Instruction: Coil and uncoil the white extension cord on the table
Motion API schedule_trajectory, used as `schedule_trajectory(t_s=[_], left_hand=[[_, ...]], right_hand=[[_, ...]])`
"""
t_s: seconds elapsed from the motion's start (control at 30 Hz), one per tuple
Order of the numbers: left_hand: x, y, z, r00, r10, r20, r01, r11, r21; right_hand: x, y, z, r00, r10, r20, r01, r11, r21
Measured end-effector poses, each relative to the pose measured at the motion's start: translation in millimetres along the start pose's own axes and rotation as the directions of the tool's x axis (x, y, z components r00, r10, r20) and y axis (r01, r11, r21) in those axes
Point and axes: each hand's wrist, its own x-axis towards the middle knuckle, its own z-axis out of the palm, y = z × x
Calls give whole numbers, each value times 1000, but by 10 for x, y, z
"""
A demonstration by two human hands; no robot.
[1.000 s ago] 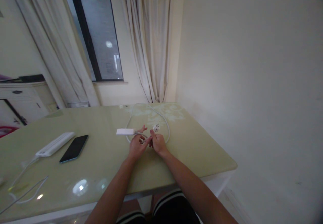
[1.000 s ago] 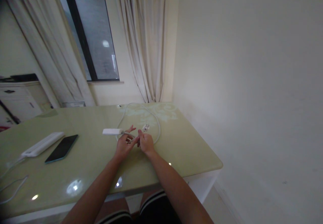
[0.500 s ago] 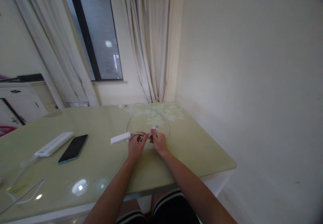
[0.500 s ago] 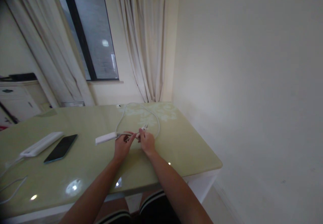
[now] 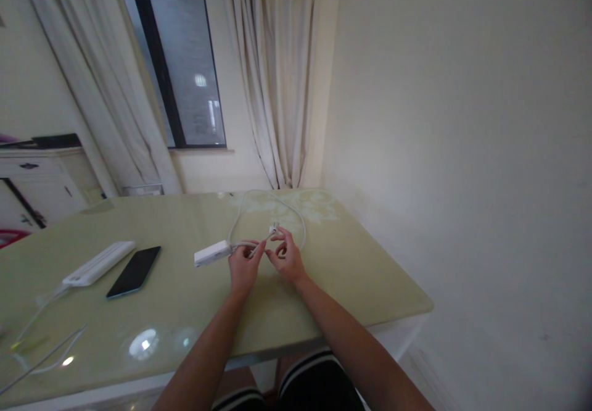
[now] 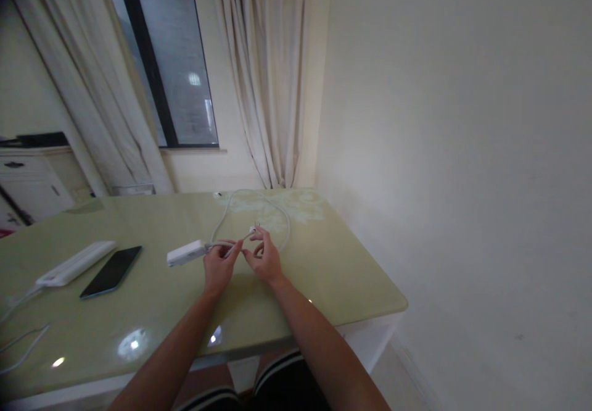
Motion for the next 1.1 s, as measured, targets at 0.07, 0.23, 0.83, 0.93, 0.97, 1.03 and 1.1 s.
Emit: schedule_trajectory(t_s=[0.07, 0.23, 0.83, 0.93, 0.97, 1.03, 1.1], left_hand=[[0, -8, 3, 1000, -5, 1, 5, 1000, -7], [-7, -2, 10, 1000, 18, 4, -18, 1000, 13], [48, -65, -102, 997, 67, -25, -67, 998, -11], [110, -65, -177, 988, -62, 142, 91, 973, -211], [130, -73, -204, 968, -116, 221, 177, 944, -278], [156, -94, -250, 898, -233, 372, 371, 857, -359], [167, -106, -274, 829, -324, 456, 519, 751, -408]], right_hand=[[-5, 26, -2, 997, -56, 51, 58, 997, -43], [-4, 102, 4, 995, -81, 65, 89, 985, -145], [9, 31, -151, 904, -329, 275, 406, 861, -306], [2, 29, -197, 777, -540, 322, 629, 676, -384], [-1, 20, -203, 714, -607, 349, 699, 592, -400], [-6, -19, -200, 577, -695, 429, 811, 424, -403], [0, -97, -182, 477, -732, 487, 867, 303, -394]])
